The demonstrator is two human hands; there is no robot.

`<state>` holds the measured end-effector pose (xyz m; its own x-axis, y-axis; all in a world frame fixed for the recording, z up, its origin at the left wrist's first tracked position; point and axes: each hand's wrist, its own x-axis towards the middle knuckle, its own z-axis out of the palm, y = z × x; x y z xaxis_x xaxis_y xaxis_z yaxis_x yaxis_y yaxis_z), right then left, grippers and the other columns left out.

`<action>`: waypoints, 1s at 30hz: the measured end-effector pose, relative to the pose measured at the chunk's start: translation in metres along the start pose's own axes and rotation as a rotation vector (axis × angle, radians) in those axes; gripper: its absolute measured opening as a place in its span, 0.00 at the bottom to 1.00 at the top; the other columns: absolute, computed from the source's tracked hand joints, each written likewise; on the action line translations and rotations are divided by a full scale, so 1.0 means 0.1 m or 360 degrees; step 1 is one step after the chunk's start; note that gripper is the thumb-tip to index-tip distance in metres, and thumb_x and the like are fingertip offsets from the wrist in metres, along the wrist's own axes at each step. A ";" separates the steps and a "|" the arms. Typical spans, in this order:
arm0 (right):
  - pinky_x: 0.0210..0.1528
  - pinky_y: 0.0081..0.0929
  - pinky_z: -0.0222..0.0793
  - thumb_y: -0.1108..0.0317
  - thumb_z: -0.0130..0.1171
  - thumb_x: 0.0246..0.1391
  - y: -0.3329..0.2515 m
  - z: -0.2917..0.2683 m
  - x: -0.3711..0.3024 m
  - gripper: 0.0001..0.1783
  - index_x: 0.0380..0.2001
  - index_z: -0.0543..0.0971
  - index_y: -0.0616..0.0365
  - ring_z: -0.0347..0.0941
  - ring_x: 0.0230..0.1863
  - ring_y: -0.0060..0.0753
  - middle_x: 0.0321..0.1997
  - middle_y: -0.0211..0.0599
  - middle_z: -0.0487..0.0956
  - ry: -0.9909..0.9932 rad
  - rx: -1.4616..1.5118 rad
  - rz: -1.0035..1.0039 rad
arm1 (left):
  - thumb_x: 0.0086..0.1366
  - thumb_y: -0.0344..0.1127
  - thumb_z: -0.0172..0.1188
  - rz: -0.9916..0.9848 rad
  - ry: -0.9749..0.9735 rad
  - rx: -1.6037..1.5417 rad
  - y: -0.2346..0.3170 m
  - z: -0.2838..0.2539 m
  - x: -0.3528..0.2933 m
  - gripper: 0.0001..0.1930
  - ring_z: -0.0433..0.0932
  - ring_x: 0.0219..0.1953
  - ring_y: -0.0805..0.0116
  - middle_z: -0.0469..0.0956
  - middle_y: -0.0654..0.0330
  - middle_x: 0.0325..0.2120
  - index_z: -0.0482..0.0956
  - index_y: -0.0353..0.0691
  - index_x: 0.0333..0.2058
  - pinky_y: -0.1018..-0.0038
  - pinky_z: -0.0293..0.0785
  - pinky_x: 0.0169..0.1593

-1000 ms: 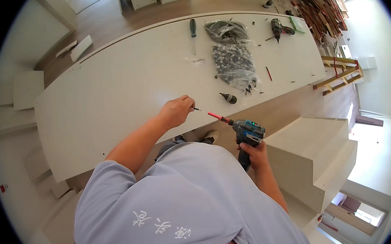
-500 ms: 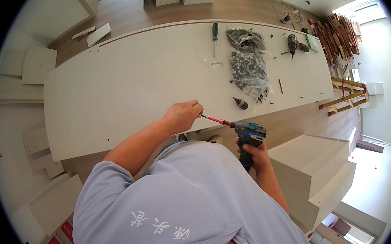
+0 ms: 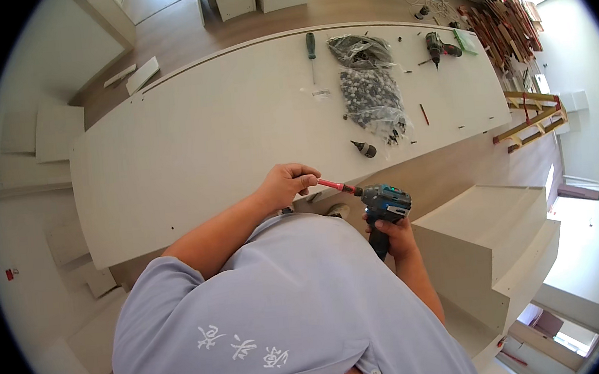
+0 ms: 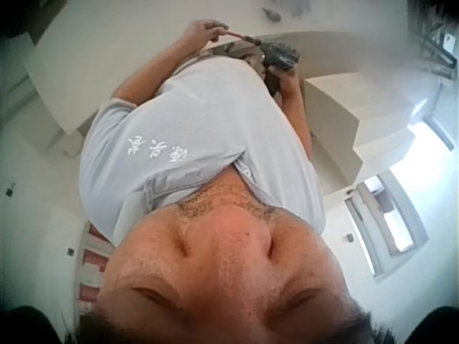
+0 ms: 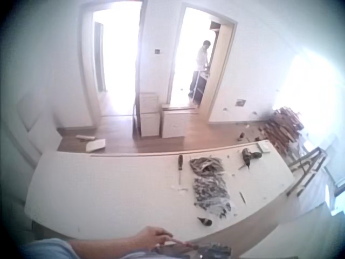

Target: The person prepares a power drill and handles various hardware components on a large white surface.

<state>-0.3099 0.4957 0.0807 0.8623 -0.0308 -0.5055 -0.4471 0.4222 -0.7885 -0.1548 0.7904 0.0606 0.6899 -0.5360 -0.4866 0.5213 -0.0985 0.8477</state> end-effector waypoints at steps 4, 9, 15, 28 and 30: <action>0.43 0.34 0.84 0.74 0.70 0.46 -0.01 0.00 -0.03 0.31 0.57 0.75 0.60 0.82 0.45 0.40 0.47 0.46 0.82 -0.0009 0.0078 -0.0100 | 0.72 0.31 0.60 -0.0012 -0.0001 -0.0481 -0.06 0.00 0.04 0.14 0.76 0.37 0.75 0.80 0.63 0.36 0.81 0.33 0.54 0.76 0.75 0.42; 0.43 0.35 0.84 0.74 0.71 0.46 -0.09 0.03 -0.06 0.32 0.57 0.75 0.60 0.82 0.46 0.40 0.48 0.46 0.82 0.0012 0.0047 -0.0150 | 0.70 0.27 0.61 0.0202 0.0016 -0.0394 -0.03 0.00 0.04 0.08 0.77 0.39 0.75 0.81 0.63 0.36 0.82 0.34 0.46 0.76 0.77 0.47; 0.44 0.35 0.82 0.79 0.70 0.47 -0.22 0.13 -0.08 0.29 0.55 0.76 0.61 0.83 0.44 0.38 0.46 0.48 0.84 -0.0027 0.0010 -0.0174 | 0.67 0.25 0.65 0.0305 0.0060 -0.0007 0.00 -0.08 -0.03 0.06 0.79 0.41 0.76 0.81 0.64 0.37 0.82 0.35 0.42 0.76 0.77 0.48; 0.42 0.34 0.82 0.84 0.66 0.49 -0.28 0.15 -0.06 0.26 0.54 0.77 0.61 0.82 0.45 0.38 0.45 0.44 0.84 -0.0096 -0.0236 -0.0079 | 0.66 0.24 0.65 0.0340 0.0089 -0.0016 -0.02 -0.14 -0.27 0.06 0.79 0.42 0.77 0.81 0.64 0.37 0.83 0.35 0.41 0.78 0.78 0.49; 0.42 0.34 0.82 0.84 0.65 0.50 -0.27 0.16 -0.06 0.25 0.53 0.77 0.61 0.82 0.44 0.37 0.44 0.44 0.84 -0.0120 -0.0222 -0.0098 | 0.66 0.23 0.65 0.0369 0.0079 -0.0087 -0.05 -0.15 -0.29 0.05 0.79 0.42 0.77 0.81 0.65 0.38 0.83 0.34 0.40 0.77 0.77 0.49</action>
<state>-0.2987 0.4985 0.1107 0.9021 0.0173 -0.4311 -0.4170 0.2917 -0.8608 -0.1696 0.8185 0.0676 0.8174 -0.4969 -0.2914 0.3717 0.0686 0.9258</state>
